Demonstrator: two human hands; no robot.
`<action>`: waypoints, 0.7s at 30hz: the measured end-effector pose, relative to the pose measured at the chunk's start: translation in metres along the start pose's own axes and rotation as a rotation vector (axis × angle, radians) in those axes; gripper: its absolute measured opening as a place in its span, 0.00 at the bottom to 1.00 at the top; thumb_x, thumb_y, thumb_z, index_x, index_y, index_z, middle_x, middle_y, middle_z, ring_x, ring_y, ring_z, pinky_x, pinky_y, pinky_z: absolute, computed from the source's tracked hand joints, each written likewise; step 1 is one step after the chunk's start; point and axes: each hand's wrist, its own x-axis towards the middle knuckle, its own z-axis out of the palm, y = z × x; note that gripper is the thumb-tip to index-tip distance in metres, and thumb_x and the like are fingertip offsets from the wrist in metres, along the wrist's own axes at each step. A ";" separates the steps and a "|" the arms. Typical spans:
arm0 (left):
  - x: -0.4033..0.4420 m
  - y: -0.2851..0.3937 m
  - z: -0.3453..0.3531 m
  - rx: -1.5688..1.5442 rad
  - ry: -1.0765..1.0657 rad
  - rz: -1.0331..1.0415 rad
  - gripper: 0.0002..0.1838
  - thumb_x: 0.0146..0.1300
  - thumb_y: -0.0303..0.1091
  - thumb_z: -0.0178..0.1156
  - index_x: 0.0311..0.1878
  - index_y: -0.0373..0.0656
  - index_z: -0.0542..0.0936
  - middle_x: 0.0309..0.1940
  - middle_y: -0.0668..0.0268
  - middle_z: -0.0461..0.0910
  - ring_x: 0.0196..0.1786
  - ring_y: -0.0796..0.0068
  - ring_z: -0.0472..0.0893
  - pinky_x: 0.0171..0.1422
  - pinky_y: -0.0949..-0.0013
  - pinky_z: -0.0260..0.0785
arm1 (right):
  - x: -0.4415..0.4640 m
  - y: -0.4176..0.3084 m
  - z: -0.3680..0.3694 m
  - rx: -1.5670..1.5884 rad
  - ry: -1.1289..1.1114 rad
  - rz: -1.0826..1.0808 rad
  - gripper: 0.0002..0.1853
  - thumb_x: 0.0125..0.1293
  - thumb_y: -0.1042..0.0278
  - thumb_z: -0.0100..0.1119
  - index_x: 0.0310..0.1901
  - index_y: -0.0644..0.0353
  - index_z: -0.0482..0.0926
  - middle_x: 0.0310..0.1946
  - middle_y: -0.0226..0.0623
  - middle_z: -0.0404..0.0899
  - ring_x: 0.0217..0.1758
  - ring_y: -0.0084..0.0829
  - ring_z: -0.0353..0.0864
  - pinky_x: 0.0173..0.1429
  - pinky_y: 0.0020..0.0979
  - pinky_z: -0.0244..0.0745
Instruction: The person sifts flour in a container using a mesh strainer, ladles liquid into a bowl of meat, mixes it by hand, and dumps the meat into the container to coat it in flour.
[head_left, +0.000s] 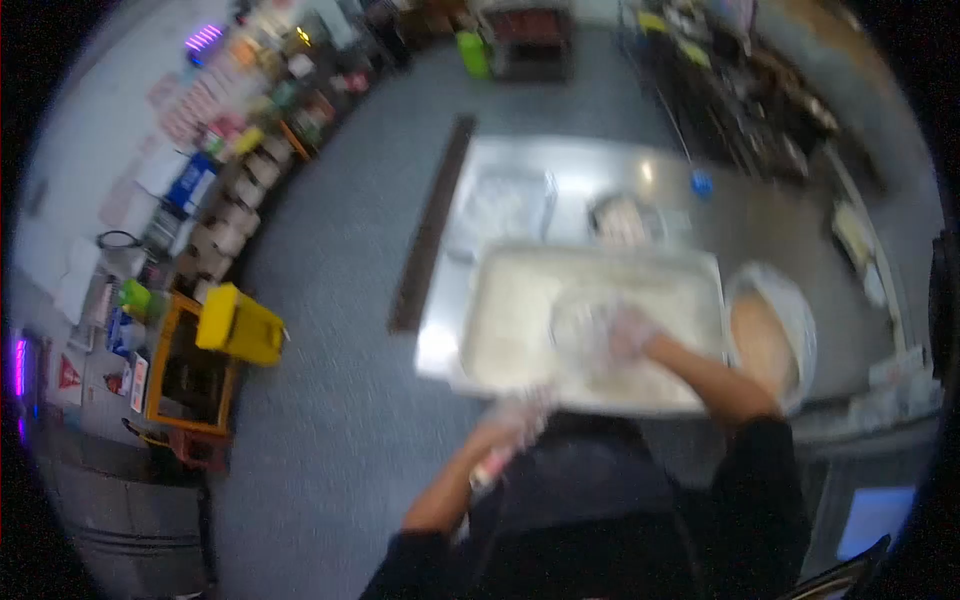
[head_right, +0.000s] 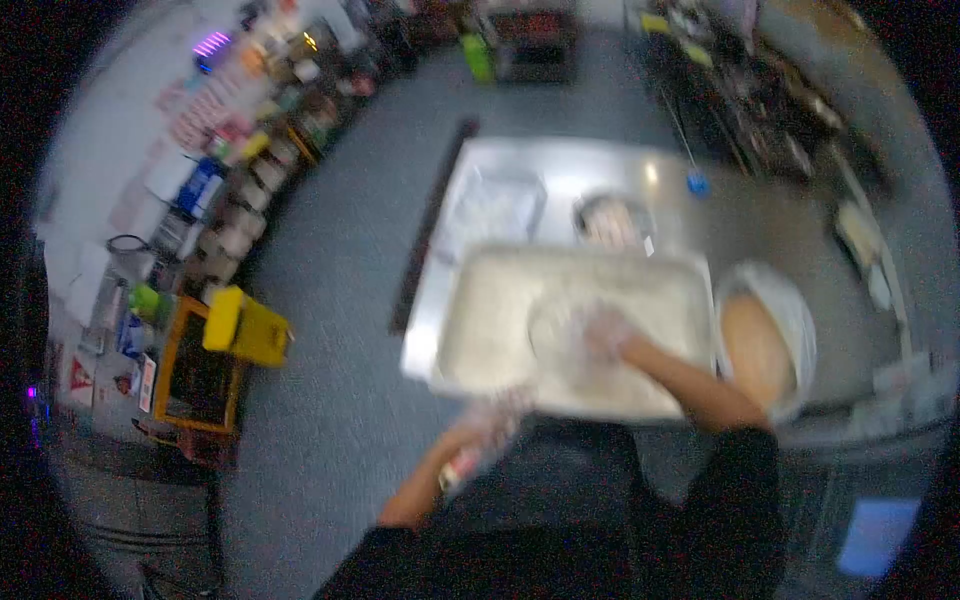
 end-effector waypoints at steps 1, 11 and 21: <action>-0.002 0.002 -0.003 0.011 -0.018 0.027 0.23 0.61 0.36 0.54 0.60 0.50 0.67 0.20 0.76 0.69 0.17 0.87 0.65 0.17 0.81 0.57 | -0.001 0.006 0.016 0.004 0.270 -0.179 0.31 0.53 0.40 0.49 0.53 0.53 0.71 0.54 0.45 0.68 0.54 0.44 0.69 0.60 0.44 0.61; 0.002 0.013 -0.003 0.097 -0.091 -0.080 0.23 0.61 0.38 0.54 0.60 0.48 0.67 0.16 0.76 0.66 0.15 0.86 0.65 0.14 0.80 0.55 | -0.030 0.006 -0.058 0.048 -0.207 -0.360 0.19 0.60 0.54 0.44 0.51 0.49 0.68 0.42 0.47 0.71 0.44 0.45 0.75 0.46 0.42 0.70; 0.026 0.019 0.013 0.114 -0.034 -0.079 0.21 0.62 0.39 0.52 0.59 0.50 0.69 0.20 0.75 0.69 0.17 0.87 0.64 0.15 0.81 0.56 | -0.001 0.057 0.020 0.079 0.051 -0.349 0.13 0.60 0.70 0.39 0.46 0.55 0.69 0.39 0.46 0.72 0.44 0.42 0.75 0.49 0.43 0.71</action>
